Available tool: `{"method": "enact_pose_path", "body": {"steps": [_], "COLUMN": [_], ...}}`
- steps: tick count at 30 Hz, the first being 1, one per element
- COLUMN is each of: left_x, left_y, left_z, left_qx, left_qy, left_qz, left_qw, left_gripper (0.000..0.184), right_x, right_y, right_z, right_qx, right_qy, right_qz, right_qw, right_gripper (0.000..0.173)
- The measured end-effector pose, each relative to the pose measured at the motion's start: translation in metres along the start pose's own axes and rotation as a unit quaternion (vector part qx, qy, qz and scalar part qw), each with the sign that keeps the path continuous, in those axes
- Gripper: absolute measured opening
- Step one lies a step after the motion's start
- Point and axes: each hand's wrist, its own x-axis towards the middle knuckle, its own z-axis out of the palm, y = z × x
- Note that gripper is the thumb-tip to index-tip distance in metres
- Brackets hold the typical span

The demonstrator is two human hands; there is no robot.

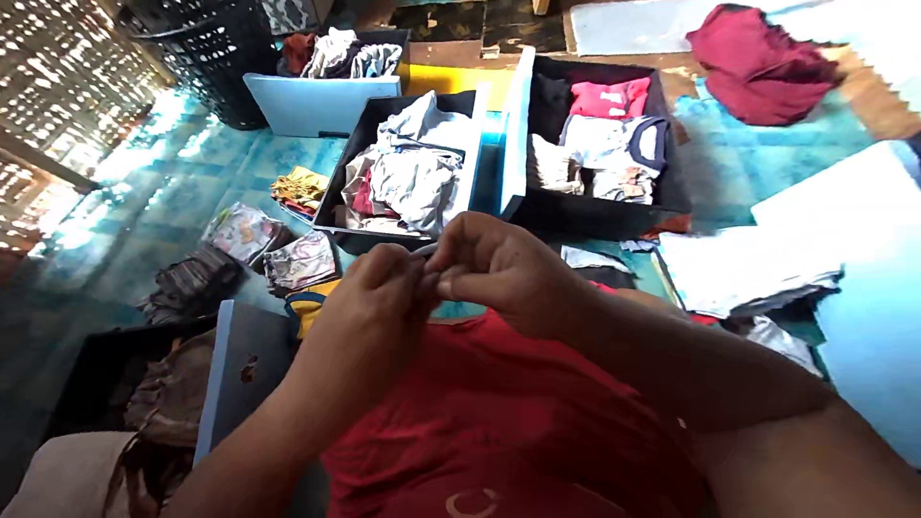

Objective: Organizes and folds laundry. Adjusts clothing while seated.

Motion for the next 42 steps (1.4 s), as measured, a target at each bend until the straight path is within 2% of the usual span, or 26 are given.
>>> {"method": "enact_pose_path", "body": {"steps": [2,6,9,11,12,13,14,15,16,17,18,19,21,23,26,28,30,32,34,37,42], "left_x": [0.0,0.002,0.008,0.012,0.014,0.017,0.019,0.022,0.025,0.028,0.029,0.031,0.03,0.028,0.027,0.029,0.03,0.031,0.034,0.034,0.006], "left_y": [-0.004,-0.013,-0.017,-0.02,-0.024,-0.031,-0.038,-0.046,-0.053,-0.061,-0.068,-0.076,-0.089,-0.099,-0.1,-0.098,-0.095,-0.083,-0.071,-0.067,-0.074], "left_z": [0.001,0.002,0.005,0.004,0.0,-0.005,-0.01,-0.016,-0.02,-0.022,-0.023,-0.024,-0.023,-0.023,-0.025,-0.032,-0.045,-0.062,-0.077,-0.093,-0.109], "left_qx": [0.0,-0.074,-0.088,-0.08,-0.086,-0.099,-0.118,-0.131,-0.139,-0.144,-0.154,-0.168,-0.209,-0.256,-0.291,-0.304,-0.317,-0.282,-0.233,-0.217,-0.254], "left_qy": [-0.007,-0.008,0.003,0.005,-0.006,-0.033,-0.068,-0.104,-0.13,-0.149,-0.16,-0.167,-0.154,-0.125,-0.064,-0.022,-0.001,0.008,0.013,0.029,0.032], "left_qz": [-0.002,-0.017,-0.009,0.012,0.032,0.057,0.083,0.102,0.114,0.122,0.128,0.131,0.127,0.107,0.073,0.059,0.064,0.06,0.05,0.005,-0.01], "left_qw": [1.0,0.997,0.996,0.997,0.996,0.993,0.987,0.981,0.975,0.971,0.967,0.963,0.957,0.953,0.952,0.95,0.946,0.958,0.971,0.976,0.967], "left_gripper": [0.025,0.028,0.022,0.019,0.019,0.02,0.021,0.022,0.022,0.022,0.021,0.02,0.019,0.021,0.019,0.014,0.011,0.012,0.012,0.012,0.016], "right_x": [0.003,0.005,0.005,0.006,0.007,0.008,0.007,0.005,0.003,0.002,0.002,0.004,0.012,0.019,0.023,0.024,0.023,0.023,0.023,0.012,-0.012], "right_y": [0.001,-0.001,-0.005,-0.007,-0.01,-0.012,-0.013,-0.012,-0.01,-0.009,-0.011,-0.013,-0.019,-0.032,-0.036,-0.037,-0.044,-0.054,-0.066,-0.078,-0.088], "right_z": [-0.004,-0.007,-0.01,-0.017,-0.022,-0.027,-0.031,-0.033,-0.035,-0.037,-0.04,-0.046,-0.061,-0.073,-0.084,-0.085,-0.081,-0.072,-0.059,-0.032,-0.008], "right_qx": [0.022,0.029,0.021,-0.044,-0.134,-0.272,-0.429,-0.552,-0.625,-0.656,-0.66,-0.643,-0.583,-0.528,-0.5,-0.507,-0.566,-0.603,-0.584,-0.493,-0.547], "right_qy": [-0.002,-0.002,0.0,-0.057,-0.107,-0.165,-0.223,-0.272,-0.304,-0.325,-0.333,-0.326,-0.292,-0.265,-0.221,-0.191,-0.157,-0.152,-0.175,-0.232,-0.194], "right_qz": [0.025,0.06,0.089,0.103,0.101,0.074,0.023,-0.029,-0.073,-0.11,-0.14,-0.172,-0.233,-0.213,-0.236,-0.274,-0.307,-0.325,-0.336,-0.352,-0.34], "right_qw": [0.999,0.998,0.996,0.992,0.98,0.945,0.875,0.788,0.715,0.672,0.658,0.671,0.721,0.779,0.804,0.794,0.749,0.713,0.718,0.761,0.74], "right_gripper": [0.02,0.021,0.024,0.026,0.024,0.022,0.015,0.008,0.004,0.006,0.009,0.013,0.018,0.015,0.025,0.031,0.033,0.032,0.03,0.028,0.026]}}
